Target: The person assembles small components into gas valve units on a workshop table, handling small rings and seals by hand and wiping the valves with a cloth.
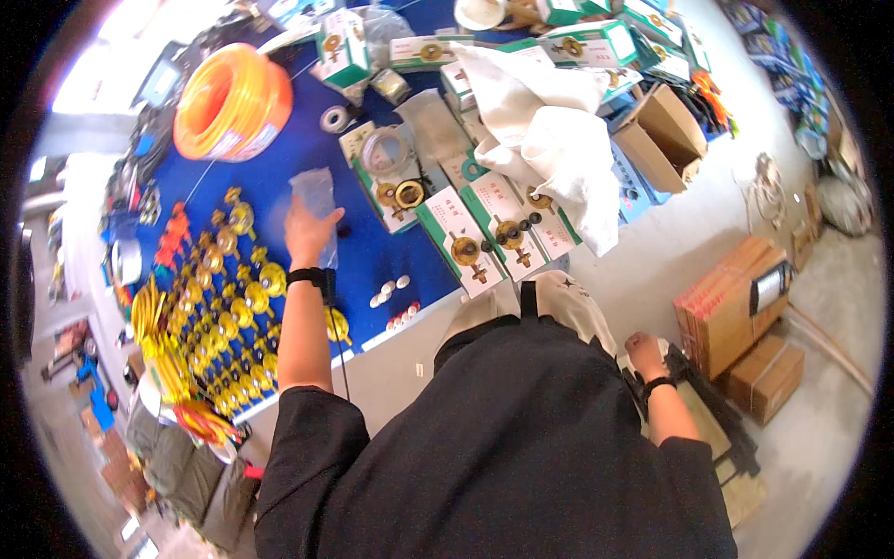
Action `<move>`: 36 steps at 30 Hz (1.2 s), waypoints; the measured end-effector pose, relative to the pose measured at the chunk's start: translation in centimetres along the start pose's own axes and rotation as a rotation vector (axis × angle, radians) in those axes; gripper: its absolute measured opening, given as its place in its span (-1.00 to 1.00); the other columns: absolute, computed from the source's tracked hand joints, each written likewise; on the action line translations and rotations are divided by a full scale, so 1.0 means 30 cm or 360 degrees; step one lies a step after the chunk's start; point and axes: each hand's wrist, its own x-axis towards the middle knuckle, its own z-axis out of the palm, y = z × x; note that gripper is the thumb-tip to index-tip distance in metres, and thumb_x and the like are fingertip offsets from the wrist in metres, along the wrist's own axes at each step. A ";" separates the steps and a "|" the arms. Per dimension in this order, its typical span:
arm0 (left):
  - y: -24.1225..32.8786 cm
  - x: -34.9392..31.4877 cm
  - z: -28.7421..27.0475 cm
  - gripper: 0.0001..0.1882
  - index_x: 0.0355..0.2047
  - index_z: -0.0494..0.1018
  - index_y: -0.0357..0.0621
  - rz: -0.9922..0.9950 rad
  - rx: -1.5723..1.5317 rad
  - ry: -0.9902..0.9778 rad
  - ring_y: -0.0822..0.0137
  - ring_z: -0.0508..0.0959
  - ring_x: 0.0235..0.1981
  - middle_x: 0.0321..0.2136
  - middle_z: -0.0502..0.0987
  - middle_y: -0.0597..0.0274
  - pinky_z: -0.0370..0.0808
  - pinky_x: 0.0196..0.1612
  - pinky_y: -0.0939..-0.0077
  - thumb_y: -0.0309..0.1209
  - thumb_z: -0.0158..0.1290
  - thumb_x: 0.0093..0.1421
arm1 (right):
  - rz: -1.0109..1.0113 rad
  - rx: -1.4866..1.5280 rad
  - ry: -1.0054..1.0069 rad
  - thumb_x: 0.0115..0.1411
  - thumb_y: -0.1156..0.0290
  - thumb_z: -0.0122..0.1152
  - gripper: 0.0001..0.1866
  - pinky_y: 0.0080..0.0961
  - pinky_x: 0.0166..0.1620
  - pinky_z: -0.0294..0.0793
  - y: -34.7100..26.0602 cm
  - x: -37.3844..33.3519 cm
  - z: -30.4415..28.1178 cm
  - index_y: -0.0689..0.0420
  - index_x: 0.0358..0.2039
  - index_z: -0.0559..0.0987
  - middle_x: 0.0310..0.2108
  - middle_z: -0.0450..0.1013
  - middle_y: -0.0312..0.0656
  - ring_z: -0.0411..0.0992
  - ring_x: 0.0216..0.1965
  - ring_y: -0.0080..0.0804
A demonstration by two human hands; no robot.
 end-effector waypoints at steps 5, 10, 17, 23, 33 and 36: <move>-0.032 0.211 0.089 0.47 0.54 -0.19 -0.15 -0.0261 0.0027 -0.0187 -0.22 0.18 0.43 0.45 0.13 -0.20 0.21 0.39 -0.18 0.28 0.42 -0.14 | 0.0474 0.0232 -0.0005 0.17 0.35 0.24 -0.77 -0.22 -0.21 0.56 -0.056 -0.345 0.089 0.28 -0.32 0.67 -0.41 0.62 0.12 0.62 -0.32 0.04; -0.057 0.293 0.133 0.43 0.54 -0.19 -0.09 -0.0318 -0.0066 -0.0283 -0.24 0.20 0.41 0.43 0.17 -0.18 0.19 0.38 -0.23 0.22 0.41 -0.13 | 0.0656 0.0130 -0.0058 0.15 0.44 0.28 -0.86 -0.23 -0.15 0.59 -0.087 -0.532 0.191 0.24 -0.33 0.68 -0.35 0.63 0.06 0.63 -0.24 0.04; 0.104 0.197 0.066 -0.02 0.39 0.19 -0.10 0.0240 -0.0131 0.0354 -0.16 0.36 0.29 0.29 0.36 -0.13 0.34 0.28 -0.04 -0.08 0.38 0.03 | 0.0787 0.0381 0.0011 0.22 0.28 0.21 -0.70 -0.15 -0.10 0.55 -0.140 -0.475 0.215 0.28 -0.24 0.67 -0.31 0.61 0.13 0.59 -0.20 0.11; 0.556 0.019 -0.029 -0.74 -0.15 0.59 -0.03 0.1594 -0.0525 0.0178 -0.03 0.65 -0.17 -0.18 0.65 0.09 0.59 -0.08 0.13 -0.34 0.27 0.13 | 0.0524 0.0461 0.0178 0.22 0.28 0.24 -0.70 -0.17 -0.10 0.55 -0.234 -0.326 0.198 0.29 -0.23 0.67 -0.30 0.61 0.13 0.60 -0.21 0.08; 0.721 0.109 0.208 -0.86 -0.39 0.59 -0.14 0.1652 0.0395 0.0046 -0.11 0.69 -0.29 -0.40 0.65 -0.03 0.58 -0.27 -0.02 -0.42 0.04 0.18 | 0.0615 0.0574 0.0304 0.22 0.31 0.26 -0.74 -0.21 -0.17 0.55 -0.233 -0.422 0.183 0.28 -0.26 0.66 -0.37 0.61 0.09 0.61 -0.28 0.00; 0.727 0.075 0.164 -0.86 -0.42 0.59 -0.12 0.1638 0.0407 0.0094 -0.11 0.68 -0.29 -0.39 0.65 -0.04 0.59 -0.25 0.00 -0.39 0.06 0.16 | 0.0577 0.0559 0.0307 0.22 0.33 0.25 -0.76 -0.18 -0.19 0.55 -0.126 -0.449 0.219 0.27 -0.29 0.67 -0.40 0.61 0.10 0.60 -0.32 0.05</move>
